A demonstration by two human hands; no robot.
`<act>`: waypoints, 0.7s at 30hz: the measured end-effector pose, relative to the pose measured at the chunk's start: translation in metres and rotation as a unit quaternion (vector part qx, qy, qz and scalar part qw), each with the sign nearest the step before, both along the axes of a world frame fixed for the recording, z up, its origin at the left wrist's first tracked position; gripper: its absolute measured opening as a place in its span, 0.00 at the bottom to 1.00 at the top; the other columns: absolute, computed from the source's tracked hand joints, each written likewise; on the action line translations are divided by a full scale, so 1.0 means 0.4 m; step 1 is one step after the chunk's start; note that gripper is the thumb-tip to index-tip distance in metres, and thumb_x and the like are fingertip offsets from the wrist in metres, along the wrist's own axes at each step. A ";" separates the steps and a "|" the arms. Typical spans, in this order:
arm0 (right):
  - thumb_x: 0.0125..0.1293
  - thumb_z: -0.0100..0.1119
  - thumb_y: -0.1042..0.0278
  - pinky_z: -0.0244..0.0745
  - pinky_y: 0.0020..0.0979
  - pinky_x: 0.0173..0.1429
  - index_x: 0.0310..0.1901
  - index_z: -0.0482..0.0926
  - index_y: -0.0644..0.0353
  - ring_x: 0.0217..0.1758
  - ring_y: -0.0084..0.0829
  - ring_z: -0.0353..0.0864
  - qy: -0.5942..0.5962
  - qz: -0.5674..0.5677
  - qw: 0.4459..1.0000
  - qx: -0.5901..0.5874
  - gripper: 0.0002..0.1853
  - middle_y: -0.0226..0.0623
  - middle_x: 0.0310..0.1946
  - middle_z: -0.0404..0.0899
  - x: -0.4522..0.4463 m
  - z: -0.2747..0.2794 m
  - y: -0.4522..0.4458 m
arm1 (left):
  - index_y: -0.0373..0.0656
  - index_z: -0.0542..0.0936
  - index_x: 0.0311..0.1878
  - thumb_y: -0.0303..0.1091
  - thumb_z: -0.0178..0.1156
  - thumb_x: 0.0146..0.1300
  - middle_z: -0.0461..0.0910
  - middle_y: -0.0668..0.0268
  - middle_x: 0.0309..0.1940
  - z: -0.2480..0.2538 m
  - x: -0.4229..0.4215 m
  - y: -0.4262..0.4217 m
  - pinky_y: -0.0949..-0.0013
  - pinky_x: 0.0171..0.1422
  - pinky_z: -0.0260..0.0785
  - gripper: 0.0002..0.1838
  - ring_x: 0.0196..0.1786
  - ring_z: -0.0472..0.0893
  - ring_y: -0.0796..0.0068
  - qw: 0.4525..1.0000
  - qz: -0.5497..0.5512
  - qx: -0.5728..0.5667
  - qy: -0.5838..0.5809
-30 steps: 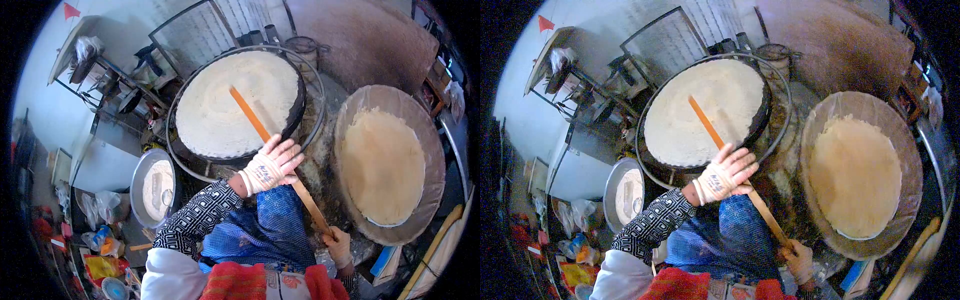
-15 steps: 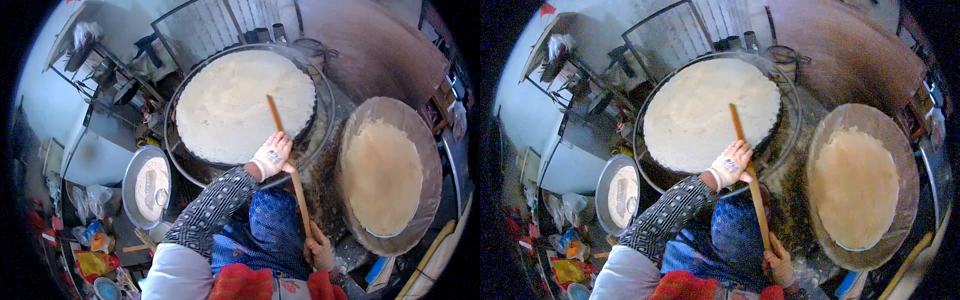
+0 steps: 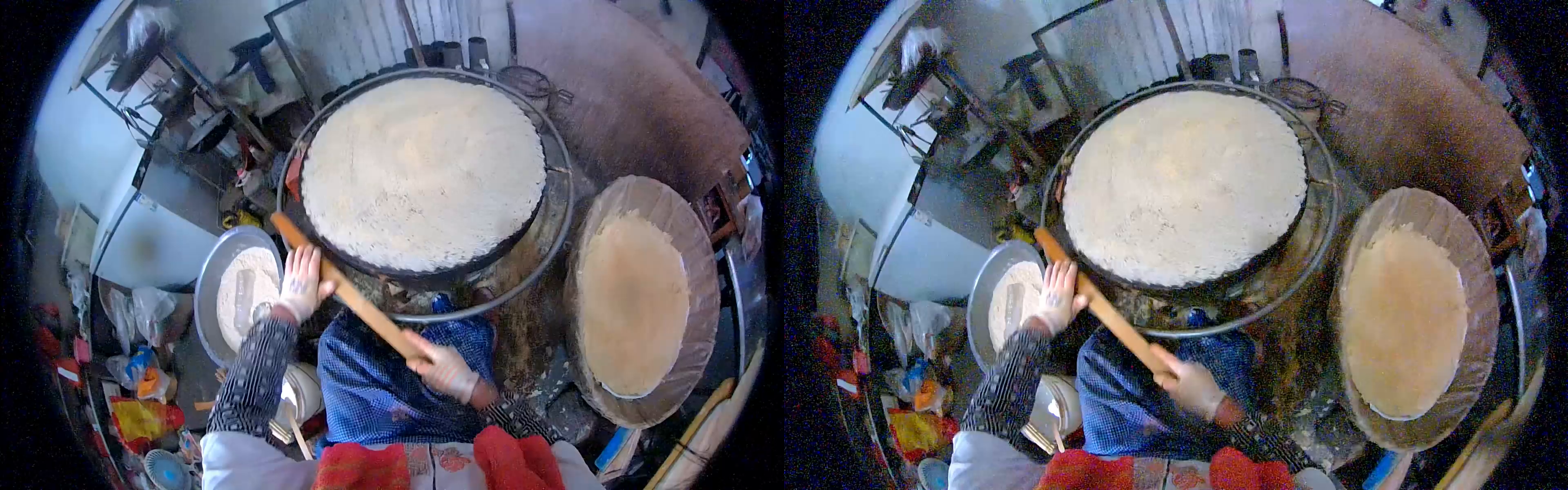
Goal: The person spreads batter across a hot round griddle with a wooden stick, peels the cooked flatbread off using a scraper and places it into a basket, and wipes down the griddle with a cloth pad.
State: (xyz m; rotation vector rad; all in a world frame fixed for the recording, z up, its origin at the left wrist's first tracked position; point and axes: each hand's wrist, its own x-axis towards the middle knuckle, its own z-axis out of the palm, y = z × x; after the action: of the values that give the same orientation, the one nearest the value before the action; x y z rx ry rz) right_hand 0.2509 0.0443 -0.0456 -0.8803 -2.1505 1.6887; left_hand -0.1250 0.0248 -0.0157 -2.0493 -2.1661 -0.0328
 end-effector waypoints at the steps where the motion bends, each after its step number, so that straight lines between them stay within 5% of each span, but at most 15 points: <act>1: 0.69 0.58 0.51 0.80 0.44 0.47 0.74 0.62 0.36 0.43 0.54 0.84 -0.018 0.029 0.999 0.007 0.32 0.54 0.42 0.84 0.016 0.040 -0.010 | 0.28 0.58 0.71 0.67 0.52 0.61 0.59 0.40 0.71 -0.016 0.003 -0.040 0.39 0.79 0.40 0.51 0.75 0.55 0.39 1.000 0.006 0.008 0.005; 2: 0.69 0.59 0.50 0.80 0.45 0.48 0.74 0.61 0.36 0.40 0.54 0.85 -0.103 0.051 0.993 0.016 0.33 0.52 0.38 0.84 0.052 0.071 -0.022 | 0.28 0.59 0.71 0.68 0.52 0.60 0.58 0.40 0.72 0.000 0.039 -0.040 0.38 0.79 0.39 0.52 0.76 0.54 0.39 1.000 0.008 0.012 0.014; 3: 0.69 0.59 0.49 0.80 0.46 0.47 0.74 0.60 0.36 0.39 0.56 0.84 -0.043 -0.002 0.998 0.046 0.33 0.55 0.37 0.84 0.103 0.063 -0.050 | 0.28 0.59 0.71 0.70 0.52 0.59 0.57 0.40 0.72 0.028 0.105 -0.035 0.37 0.79 0.38 0.54 0.76 0.54 0.39 1.000 0.014 0.014 0.019; 4: 0.69 0.59 0.53 0.80 0.43 0.45 0.74 0.59 0.40 0.41 0.51 0.86 -0.145 0.008 0.989 0.029 0.34 0.55 0.40 0.84 0.163 0.043 -0.066 | 0.27 0.61 0.70 0.72 0.52 0.56 0.58 0.40 0.71 0.071 0.173 0.008 0.39 0.79 0.40 0.56 0.76 0.54 0.40 1.000 -0.018 0.013 -0.009; 6: 0.70 0.59 0.59 0.80 0.39 0.41 0.75 0.59 0.45 0.36 0.43 0.87 0.008 -0.146 0.985 0.094 0.34 0.47 0.38 0.85 0.268 0.040 -0.120 | 0.28 0.64 0.68 0.75 0.54 0.50 0.63 0.41 0.68 0.145 0.311 0.151 0.43 0.77 0.46 0.58 0.73 0.59 0.41 0.986 -0.129 0.050 -0.094; 9: 0.64 0.65 0.67 0.74 0.28 0.28 0.73 0.63 0.57 0.26 0.22 0.78 0.059 -0.345 0.931 -0.101 0.36 0.39 0.46 0.84 0.399 -0.038 -0.201 | 0.28 0.67 0.66 0.76 0.57 0.44 0.68 0.41 0.65 0.112 0.510 0.411 0.47 0.77 0.50 0.59 0.71 0.63 0.42 0.929 -0.306 0.141 -0.151; 12: 0.65 0.65 0.65 0.66 0.25 0.23 0.75 0.60 0.56 0.19 0.20 0.68 0.096 -0.482 0.838 -0.236 0.38 0.34 0.35 0.79 0.296 0.039 -0.163 | 0.28 0.69 0.64 0.72 0.62 0.41 0.70 0.41 0.63 -0.002 0.624 0.585 0.50 0.78 0.52 0.58 0.72 0.64 0.43 0.919 -0.369 0.098 -0.096; 16: 0.67 0.65 0.56 0.62 0.28 0.18 0.77 0.55 0.57 0.14 0.21 0.64 0.151 -0.382 0.829 -0.380 0.42 0.27 0.21 0.69 0.207 0.130 -0.043 | 0.28 0.71 0.62 0.68 0.64 0.42 0.70 0.41 0.63 0.121 0.527 0.635 0.49 0.79 0.51 0.54 0.72 0.63 0.43 0.945 -0.248 -0.210 -0.027; 19: 0.68 0.65 0.55 0.62 0.27 0.18 0.77 0.55 0.55 0.14 0.21 0.65 0.180 -0.266 0.838 -0.441 0.41 0.26 0.17 0.68 0.160 0.130 0.041 | 0.28 0.71 0.61 0.70 0.60 0.44 0.70 0.42 0.63 0.006 0.323 0.584 0.49 0.78 0.52 0.53 0.72 0.63 0.42 0.970 -0.239 0.004 -0.038; 21: 0.70 0.61 0.60 0.63 0.26 0.19 0.76 0.56 0.54 0.14 0.20 0.66 0.156 -0.221 0.858 -0.436 0.37 0.26 0.17 0.69 0.118 0.111 0.073 | 0.29 0.70 0.61 0.70 0.60 0.44 0.70 0.42 0.63 0.018 0.228 0.530 0.49 0.78 0.52 0.53 0.72 0.63 0.41 0.981 -0.186 -0.002 -0.049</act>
State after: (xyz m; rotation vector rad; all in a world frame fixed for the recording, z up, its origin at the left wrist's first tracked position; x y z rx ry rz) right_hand 0.2981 0.0734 -0.0013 -1.0797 -0.8125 2.3174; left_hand -0.0337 0.2368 -0.0087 -2.4728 -1.7991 -0.1753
